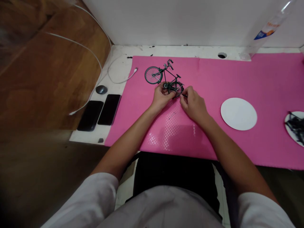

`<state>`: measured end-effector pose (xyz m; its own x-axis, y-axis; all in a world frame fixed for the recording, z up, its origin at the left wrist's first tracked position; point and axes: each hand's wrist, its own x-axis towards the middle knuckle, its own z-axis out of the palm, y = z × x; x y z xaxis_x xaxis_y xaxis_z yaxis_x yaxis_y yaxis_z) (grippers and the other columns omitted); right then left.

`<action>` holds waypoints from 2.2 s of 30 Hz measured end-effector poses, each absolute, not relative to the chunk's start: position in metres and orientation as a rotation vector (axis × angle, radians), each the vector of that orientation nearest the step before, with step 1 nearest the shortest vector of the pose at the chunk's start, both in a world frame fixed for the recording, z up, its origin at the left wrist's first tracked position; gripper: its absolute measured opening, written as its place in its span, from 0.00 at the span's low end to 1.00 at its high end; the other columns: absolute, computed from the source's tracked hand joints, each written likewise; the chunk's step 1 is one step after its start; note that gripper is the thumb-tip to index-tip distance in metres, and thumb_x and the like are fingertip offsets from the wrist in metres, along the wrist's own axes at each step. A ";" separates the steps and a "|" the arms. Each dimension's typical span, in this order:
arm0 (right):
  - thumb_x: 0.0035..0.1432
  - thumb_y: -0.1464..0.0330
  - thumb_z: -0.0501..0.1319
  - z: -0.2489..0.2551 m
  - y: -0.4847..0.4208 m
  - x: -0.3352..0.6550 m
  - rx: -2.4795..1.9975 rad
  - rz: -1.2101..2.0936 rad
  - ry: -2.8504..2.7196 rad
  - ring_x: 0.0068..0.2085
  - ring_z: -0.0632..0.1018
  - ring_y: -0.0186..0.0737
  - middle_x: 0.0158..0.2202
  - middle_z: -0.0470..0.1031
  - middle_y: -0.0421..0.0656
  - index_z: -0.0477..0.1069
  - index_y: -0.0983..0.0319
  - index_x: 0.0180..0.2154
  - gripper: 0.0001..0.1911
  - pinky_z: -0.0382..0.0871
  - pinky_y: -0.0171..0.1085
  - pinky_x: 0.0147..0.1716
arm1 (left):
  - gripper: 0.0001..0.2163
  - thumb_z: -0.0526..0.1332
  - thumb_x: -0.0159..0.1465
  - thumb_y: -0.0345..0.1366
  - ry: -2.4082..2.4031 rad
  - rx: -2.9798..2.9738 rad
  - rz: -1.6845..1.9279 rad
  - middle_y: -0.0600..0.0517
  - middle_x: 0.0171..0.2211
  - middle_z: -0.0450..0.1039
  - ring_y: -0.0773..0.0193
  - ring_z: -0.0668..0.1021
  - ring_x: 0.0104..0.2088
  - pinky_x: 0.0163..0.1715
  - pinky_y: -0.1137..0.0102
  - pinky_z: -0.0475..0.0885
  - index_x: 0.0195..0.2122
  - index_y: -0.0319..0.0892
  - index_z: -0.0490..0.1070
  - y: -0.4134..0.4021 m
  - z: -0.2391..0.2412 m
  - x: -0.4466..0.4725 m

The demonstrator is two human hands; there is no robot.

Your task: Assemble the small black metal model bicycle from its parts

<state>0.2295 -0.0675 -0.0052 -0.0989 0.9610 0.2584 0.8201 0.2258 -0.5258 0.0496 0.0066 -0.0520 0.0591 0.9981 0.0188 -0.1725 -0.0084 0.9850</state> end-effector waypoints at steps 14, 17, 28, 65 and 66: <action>0.78 0.54 0.55 0.007 -0.073 0.224 -1.739 0.373 -1.998 0.45 0.81 0.53 0.51 0.85 0.56 0.71 0.58 0.51 0.16 0.66 0.44 0.40 | 0.20 0.78 0.54 0.28 1.006 1.132 1.270 0.43 0.47 0.87 0.55 0.90 0.49 0.57 0.60 0.87 0.45 0.42 0.74 0.003 -0.052 0.050; 0.80 0.53 0.54 0.008 -0.073 0.225 -1.735 0.361 -1.995 0.44 0.80 0.52 0.49 0.85 0.54 0.71 0.57 0.50 0.16 0.64 0.43 0.40 | 0.20 0.78 0.53 0.28 1.004 1.132 1.265 0.43 0.47 0.87 0.55 0.90 0.49 0.56 0.60 0.87 0.45 0.42 0.74 0.002 -0.052 0.051; 0.81 0.50 0.50 0.009 -0.072 0.221 -1.881 0.225 -2.024 0.36 0.75 0.47 0.40 0.83 0.51 0.73 0.59 0.45 0.23 0.53 0.42 0.34 | 0.18 0.75 0.55 0.21 1.012 1.115 1.230 0.45 0.47 0.86 0.56 0.88 0.49 0.59 0.58 0.86 0.44 0.42 0.76 -0.004 -0.037 0.051; 0.79 0.53 0.53 0.009 -0.075 0.219 -1.863 0.238 -1.983 0.37 0.78 0.49 0.45 0.86 0.55 0.73 0.59 0.50 0.19 0.57 0.42 0.35 | 0.19 0.74 0.54 0.20 1.077 1.132 1.211 0.47 0.44 0.86 0.57 0.88 0.49 0.59 0.60 0.83 0.44 0.44 0.76 -0.009 -0.030 0.053; 0.80 0.52 0.53 0.009 -0.074 0.219 -1.878 0.225 -1.985 0.36 0.78 0.48 0.44 0.86 0.54 0.74 0.60 0.49 0.20 0.56 0.41 0.34 | 0.20 0.74 0.54 0.20 1.077 1.125 1.207 0.47 0.44 0.86 0.57 0.88 0.49 0.59 0.60 0.83 0.44 0.43 0.76 -0.010 -0.029 0.053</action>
